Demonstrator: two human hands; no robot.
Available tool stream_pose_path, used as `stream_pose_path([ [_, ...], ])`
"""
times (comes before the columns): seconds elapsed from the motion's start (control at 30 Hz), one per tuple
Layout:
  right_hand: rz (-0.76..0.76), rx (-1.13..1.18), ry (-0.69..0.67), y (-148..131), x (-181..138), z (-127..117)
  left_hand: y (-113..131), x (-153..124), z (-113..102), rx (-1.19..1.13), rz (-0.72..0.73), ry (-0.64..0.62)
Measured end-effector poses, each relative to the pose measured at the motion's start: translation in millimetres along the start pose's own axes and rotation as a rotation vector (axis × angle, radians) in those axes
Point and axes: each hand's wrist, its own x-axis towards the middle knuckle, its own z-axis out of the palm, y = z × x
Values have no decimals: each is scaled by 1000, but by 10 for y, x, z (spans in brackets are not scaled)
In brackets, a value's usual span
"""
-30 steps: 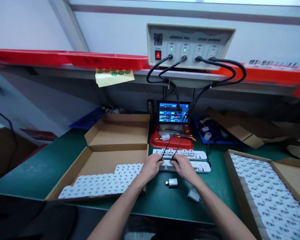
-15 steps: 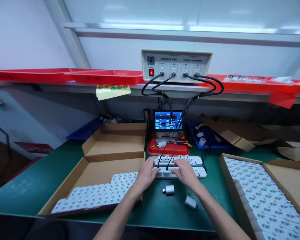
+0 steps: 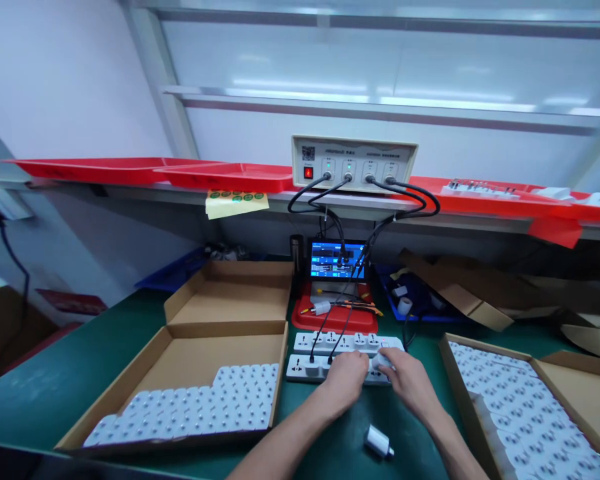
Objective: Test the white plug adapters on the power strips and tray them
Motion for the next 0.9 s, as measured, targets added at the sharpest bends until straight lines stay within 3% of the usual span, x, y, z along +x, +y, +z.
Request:
stream_pose_path([
  [0.1, -61, 174, 153, -1, -94, -204, -45, -8, -48, -35, 13, 26],
  [0.23, -132, 389, 184, -221, -193, -400, -31, -140, -146, -416, 58, 336],
  [0.37, -142, 573, 251, -518, -180, -335, 55, -367, -137, -993, -11, 552],
  [0.5, -118, 659, 304, -741, -119, -173, 34, -687, -40, -1264, -113, 540],
  [0.6, -139, 597, 220, -762, -137, -108, -276, -949, -132, -1132, -180, 534],
  [0.77, -198, 212, -58, -526, -401, 35, -1337, -1197, -571, -547, -411, 757],
  [0.83, -212, 24, -180, -473, -539, 167, -1722, -1175, -678, -359, -511, 689],
  [0.9, -216, -124, -244, -482, -648, 315, -1968, -1107, -702, -276, -544, 522],
])
